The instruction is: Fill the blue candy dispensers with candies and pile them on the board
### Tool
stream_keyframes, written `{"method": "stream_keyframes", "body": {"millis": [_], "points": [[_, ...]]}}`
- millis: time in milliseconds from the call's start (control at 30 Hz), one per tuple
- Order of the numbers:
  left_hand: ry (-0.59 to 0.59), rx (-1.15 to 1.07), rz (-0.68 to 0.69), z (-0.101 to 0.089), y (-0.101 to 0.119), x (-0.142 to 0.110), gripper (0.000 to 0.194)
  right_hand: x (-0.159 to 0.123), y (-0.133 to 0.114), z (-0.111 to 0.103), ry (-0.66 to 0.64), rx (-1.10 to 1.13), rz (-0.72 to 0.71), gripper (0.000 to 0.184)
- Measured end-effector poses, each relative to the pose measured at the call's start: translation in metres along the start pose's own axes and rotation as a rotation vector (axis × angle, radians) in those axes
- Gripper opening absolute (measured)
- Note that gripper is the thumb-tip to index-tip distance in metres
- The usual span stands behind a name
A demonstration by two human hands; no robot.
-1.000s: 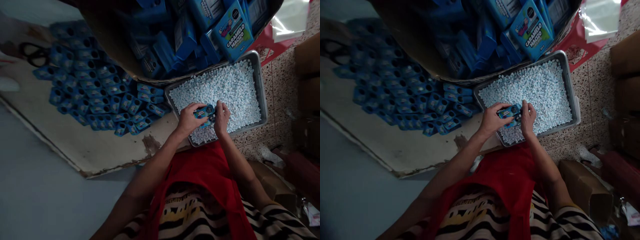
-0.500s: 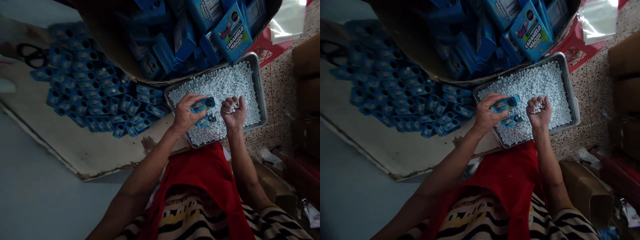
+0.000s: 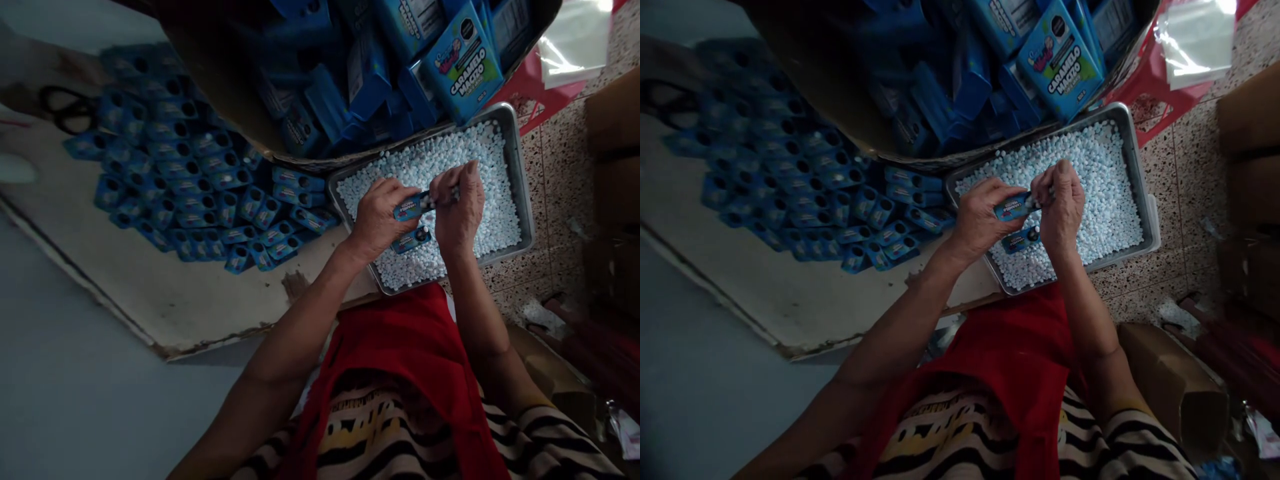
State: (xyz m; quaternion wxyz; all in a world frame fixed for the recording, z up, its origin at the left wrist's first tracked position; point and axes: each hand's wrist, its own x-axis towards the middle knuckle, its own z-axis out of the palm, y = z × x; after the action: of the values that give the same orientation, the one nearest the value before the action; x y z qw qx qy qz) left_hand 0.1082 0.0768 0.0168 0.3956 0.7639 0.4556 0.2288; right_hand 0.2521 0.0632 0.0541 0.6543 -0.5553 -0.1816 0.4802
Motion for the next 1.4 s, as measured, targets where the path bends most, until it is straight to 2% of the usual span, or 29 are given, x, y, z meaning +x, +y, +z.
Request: {"method": "stream_keyframes", "body": {"millis": [67, 167, 233, 300, 400, 467, 567, 667, 733, 867, 1000, 1133, 1200, 1300, 1400], "points": [[-0.001, -0.004, -0.003, 0.0, 0.0, 0.001, 0.036, 0.011, 0.004, -0.006, 0.029, 0.05, 0.025, 0.05], [0.012, -0.005, 0.004, -0.003, 0.0, 0.001, 0.037, 0.03, 0.013, -0.029, 0.091, 0.123, 0.18, 0.05], [0.055, -0.014, 0.001, -0.01, -0.001, -0.004, 0.037, 0.035, 0.018, -0.047, 0.132, 0.147, 0.285, 0.047], [0.139, -0.025, -0.024, -0.021, -0.004, -0.019, 0.037, 0.028, 0.018, -0.061, 0.17, 0.145, 0.34, 0.039], [0.333, -0.006, -0.128, -0.039, -0.016, -0.058, 0.038, 0.003, 0.009, -0.07, 0.155, 0.137, 0.345, 0.027], [0.465, 0.038, -0.267, -0.046, -0.029, -0.092, 0.039, -0.013, 0.004, -0.069, 0.096, 0.138, 0.388, 0.029], [0.619, 0.09, -0.531, -0.046, -0.053, -0.142, 0.042, -0.022, 0.003, -0.068, 0.06, 0.135, 0.523, 0.039], [0.747, 0.106, -0.711, -0.041, -0.07, -0.179, 0.045, -0.016, 0.008, -0.077, 0.085, 0.169, 0.589, 0.035], [0.774, 0.112, -0.786, -0.041, -0.072, -0.196, 0.044, -0.01, 0.011, -0.09, 0.094, 0.195, 0.602, 0.031], [0.718, 0.109, -0.843, -0.043, -0.069, -0.22, 0.042, -0.002, 0.019, -0.119, 0.12, 0.179, 0.682, 0.031], [0.647, 0.111, -0.86, -0.042, -0.083, -0.227, 0.043, -0.003, 0.026, -0.13, 0.172, 0.145, 0.731, 0.033], [0.408, 0.126, -0.717, -0.041, -0.109, -0.216, 0.041, -0.011, 0.03, -0.126, 0.139, 0.139, 0.723, 0.033], [0.359, 0.14, -0.659, -0.04, -0.118, -0.207, 0.041, -0.015, 0.03, -0.123, 0.13, 0.134, 0.715, 0.033], [0.407, 0.178, -0.607, -0.039, -0.115, -0.193, 0.048, -0.02, 0.027, -0.122, 0.166, 0.143, 0.696, 0.031], [0.536, 0.227, -0.518, -0.029, -0.082, -0.175, 0.053, -0.024, 0.023, -0.121, 0.18, 0.135, 0.614, 0.036]]}}
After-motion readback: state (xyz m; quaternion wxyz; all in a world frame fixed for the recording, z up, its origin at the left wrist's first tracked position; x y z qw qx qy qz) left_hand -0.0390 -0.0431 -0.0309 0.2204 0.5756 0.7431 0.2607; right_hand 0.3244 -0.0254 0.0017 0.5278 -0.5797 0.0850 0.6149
